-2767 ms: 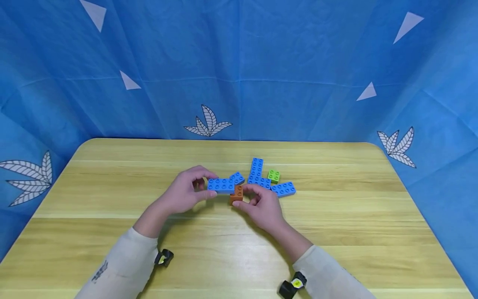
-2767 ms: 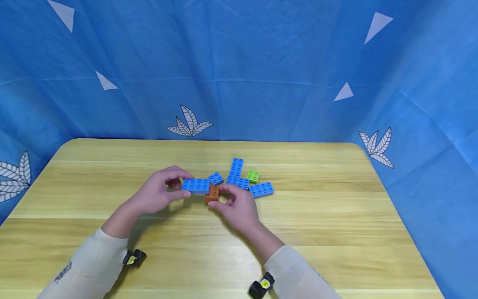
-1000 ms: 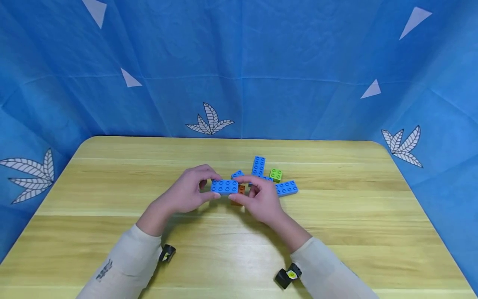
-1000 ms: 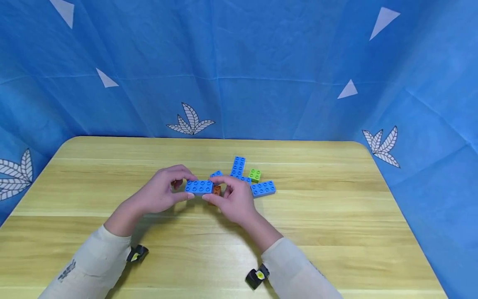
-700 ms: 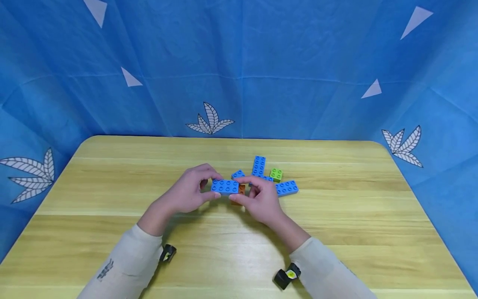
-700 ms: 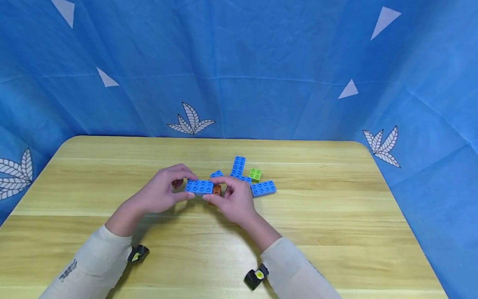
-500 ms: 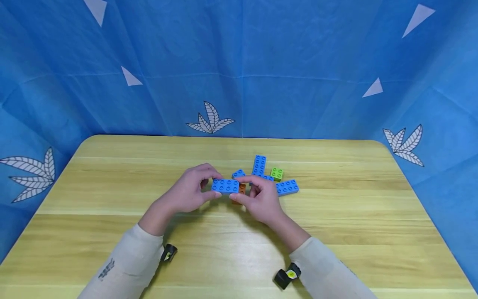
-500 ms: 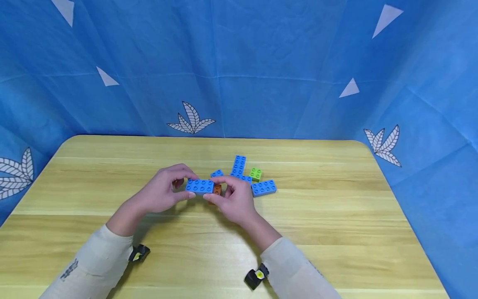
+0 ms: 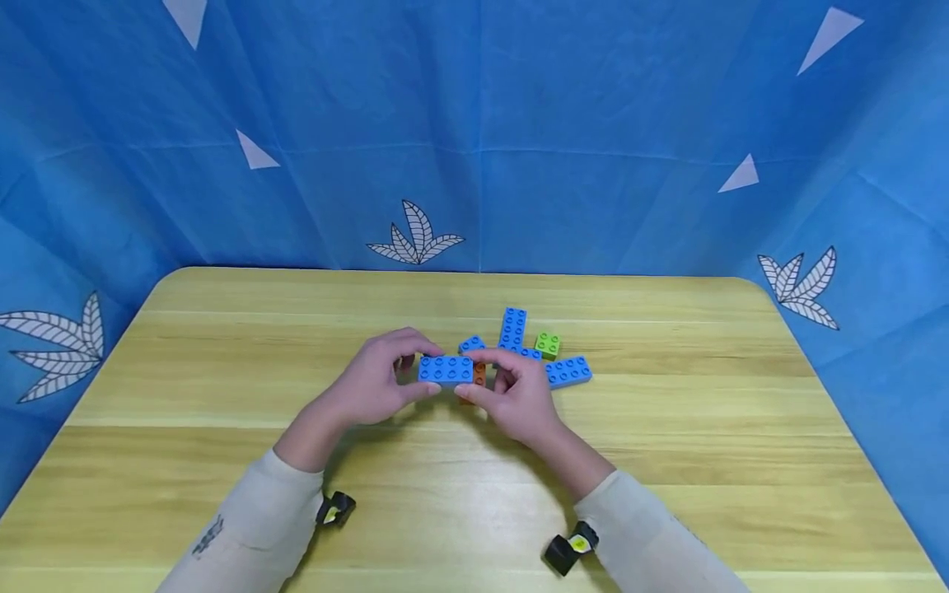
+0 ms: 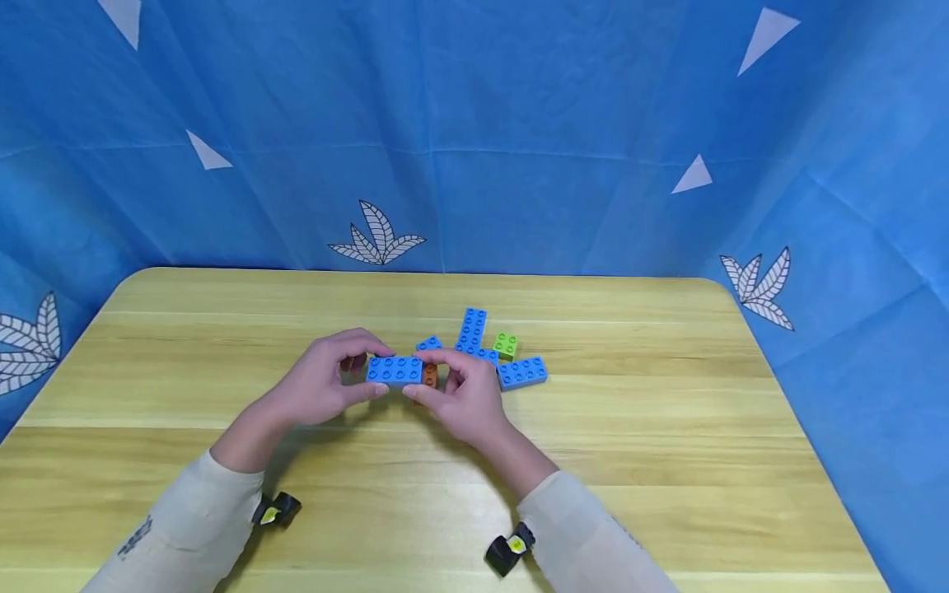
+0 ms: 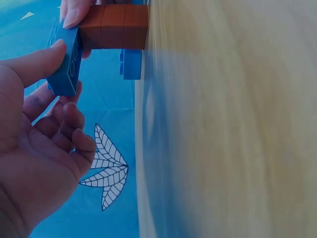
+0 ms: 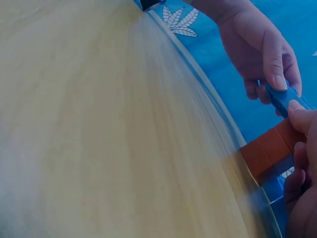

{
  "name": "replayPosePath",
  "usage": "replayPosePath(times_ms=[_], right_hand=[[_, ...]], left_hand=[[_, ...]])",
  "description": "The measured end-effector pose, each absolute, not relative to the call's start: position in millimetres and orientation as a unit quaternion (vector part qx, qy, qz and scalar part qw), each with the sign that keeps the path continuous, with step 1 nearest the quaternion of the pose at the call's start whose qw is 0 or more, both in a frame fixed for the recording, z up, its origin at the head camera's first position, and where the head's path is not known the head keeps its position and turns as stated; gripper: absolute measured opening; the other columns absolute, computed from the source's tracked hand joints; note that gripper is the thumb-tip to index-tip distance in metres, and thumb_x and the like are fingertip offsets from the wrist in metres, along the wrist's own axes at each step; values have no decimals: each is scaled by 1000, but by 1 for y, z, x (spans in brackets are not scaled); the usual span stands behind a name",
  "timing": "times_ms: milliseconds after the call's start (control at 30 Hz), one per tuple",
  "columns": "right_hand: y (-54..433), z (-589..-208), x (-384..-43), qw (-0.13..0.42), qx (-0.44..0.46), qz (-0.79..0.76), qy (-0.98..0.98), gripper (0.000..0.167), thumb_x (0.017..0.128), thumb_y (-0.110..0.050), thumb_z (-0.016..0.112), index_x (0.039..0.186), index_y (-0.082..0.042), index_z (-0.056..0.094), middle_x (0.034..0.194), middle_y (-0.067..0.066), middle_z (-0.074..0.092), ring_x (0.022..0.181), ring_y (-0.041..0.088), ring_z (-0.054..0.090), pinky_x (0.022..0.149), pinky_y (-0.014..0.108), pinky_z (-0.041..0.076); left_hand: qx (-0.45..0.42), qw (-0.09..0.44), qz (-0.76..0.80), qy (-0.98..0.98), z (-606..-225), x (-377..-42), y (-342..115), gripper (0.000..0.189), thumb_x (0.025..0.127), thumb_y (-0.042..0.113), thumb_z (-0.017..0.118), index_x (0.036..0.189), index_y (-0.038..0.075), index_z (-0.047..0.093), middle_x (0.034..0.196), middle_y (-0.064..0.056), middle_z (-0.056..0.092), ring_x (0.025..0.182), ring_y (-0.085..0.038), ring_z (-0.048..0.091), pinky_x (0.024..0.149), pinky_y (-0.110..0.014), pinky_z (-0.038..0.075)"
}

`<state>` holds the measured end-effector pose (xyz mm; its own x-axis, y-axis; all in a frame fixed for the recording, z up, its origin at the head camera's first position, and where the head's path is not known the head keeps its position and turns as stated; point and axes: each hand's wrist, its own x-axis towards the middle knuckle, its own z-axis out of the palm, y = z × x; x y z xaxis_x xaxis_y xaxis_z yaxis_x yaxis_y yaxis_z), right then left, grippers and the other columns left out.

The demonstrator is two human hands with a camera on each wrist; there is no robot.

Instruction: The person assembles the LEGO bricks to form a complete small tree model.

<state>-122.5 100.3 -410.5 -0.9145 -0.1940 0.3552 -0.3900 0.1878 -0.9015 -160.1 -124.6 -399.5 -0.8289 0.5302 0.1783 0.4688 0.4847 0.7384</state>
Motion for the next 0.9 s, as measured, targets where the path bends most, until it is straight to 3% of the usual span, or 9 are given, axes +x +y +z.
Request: replayPosePath(times_ms=[200,433,667,800,900], right_hand=[[103,-421,-129,48,179,608,-772,40,79,3,83,117,5,70,55,12,48,43,12,37,41,21,28],[127,-432,-134,-1,148,612,-777,48,78,-1,85,124,-7,70,87,11,68,40,12,34,38,24,26],[164,-429,-129,17,133,590,-796,43,78,-5,86,118,-7,72,58,12,51,40,13,33,37,25,25],[184,-426,-129,26,112,563,-819,42,79,-7,86,118,-7,72,68,12,58,41,15,35,38,26,27],[198,-425,-131,29,96,542,-834,43,79,-8,86,120,-8,71,65,10,56,42,18,37,39,27,30]], left_hand=[[298,31,407,863,-402,-161,-121,43,80,22,87,119,12,71,109,7,64,88,-18,55,73,-40,50],[286,34,406,867,-404,-160,-117,41,80,21,87,117,13,71,108,7,64,89,-18,54,74,-40,49],[271,33,423,864,-405,-160,-114,40,79,19,88,116,14,72,105,8,64,86,-18,53,72,-39,47],[268,28,427,863,-405,-159,-114,40,78,18,89,115,14,72,102,8,64,84,-19,53,71,-38,47],[266,28,428,863,-406,-159,-114,40,78,18,88,114,15,72,101,8,64,84,-22,54,71,-38,46]])
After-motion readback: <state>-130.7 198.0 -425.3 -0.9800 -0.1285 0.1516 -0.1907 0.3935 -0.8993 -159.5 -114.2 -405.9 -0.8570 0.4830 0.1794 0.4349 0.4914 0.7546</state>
